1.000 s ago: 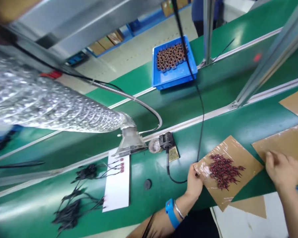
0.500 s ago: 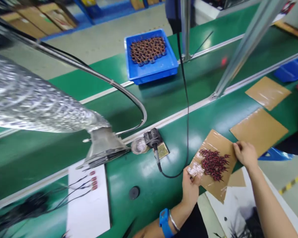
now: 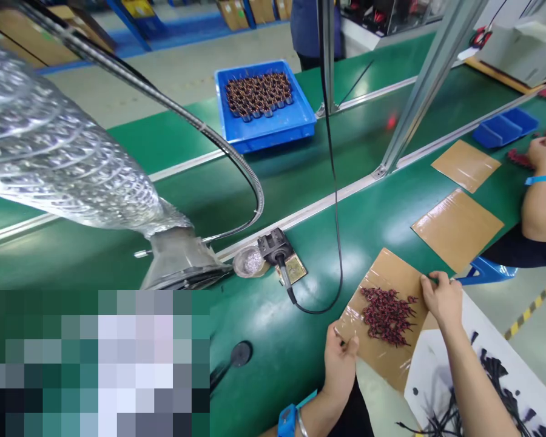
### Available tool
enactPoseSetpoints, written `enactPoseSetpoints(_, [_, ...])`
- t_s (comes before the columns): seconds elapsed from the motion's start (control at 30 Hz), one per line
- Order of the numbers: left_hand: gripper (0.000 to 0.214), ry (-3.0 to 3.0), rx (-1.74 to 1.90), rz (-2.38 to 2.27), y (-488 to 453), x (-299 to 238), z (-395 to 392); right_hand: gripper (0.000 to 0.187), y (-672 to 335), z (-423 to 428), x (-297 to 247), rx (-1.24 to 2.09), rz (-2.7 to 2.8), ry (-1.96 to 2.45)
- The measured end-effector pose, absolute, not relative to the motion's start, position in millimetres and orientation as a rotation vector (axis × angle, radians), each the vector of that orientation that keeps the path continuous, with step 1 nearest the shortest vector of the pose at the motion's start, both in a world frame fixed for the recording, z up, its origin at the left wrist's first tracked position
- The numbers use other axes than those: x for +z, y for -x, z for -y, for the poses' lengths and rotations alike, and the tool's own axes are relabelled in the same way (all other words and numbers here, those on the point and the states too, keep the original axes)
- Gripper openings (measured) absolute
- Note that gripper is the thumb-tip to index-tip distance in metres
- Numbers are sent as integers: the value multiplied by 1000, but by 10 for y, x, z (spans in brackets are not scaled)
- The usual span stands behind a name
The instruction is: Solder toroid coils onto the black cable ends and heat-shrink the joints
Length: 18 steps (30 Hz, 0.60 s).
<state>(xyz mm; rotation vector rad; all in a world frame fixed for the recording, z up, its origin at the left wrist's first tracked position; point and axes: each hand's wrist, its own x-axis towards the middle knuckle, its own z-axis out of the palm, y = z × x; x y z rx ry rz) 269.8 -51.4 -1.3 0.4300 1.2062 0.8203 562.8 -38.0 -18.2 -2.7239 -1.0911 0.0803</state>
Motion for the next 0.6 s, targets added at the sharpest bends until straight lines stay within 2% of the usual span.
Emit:
enactPoseSetpoints(0.33, [51,-528,745,-1223,-1997,-84,458,54,-4987,617,-338,61,827,2544])
enactPoseSetpoints(0.6, [93,-503,837,-1097,-1335,-248,584,46,-4501,1111,-485,37,928,2447])
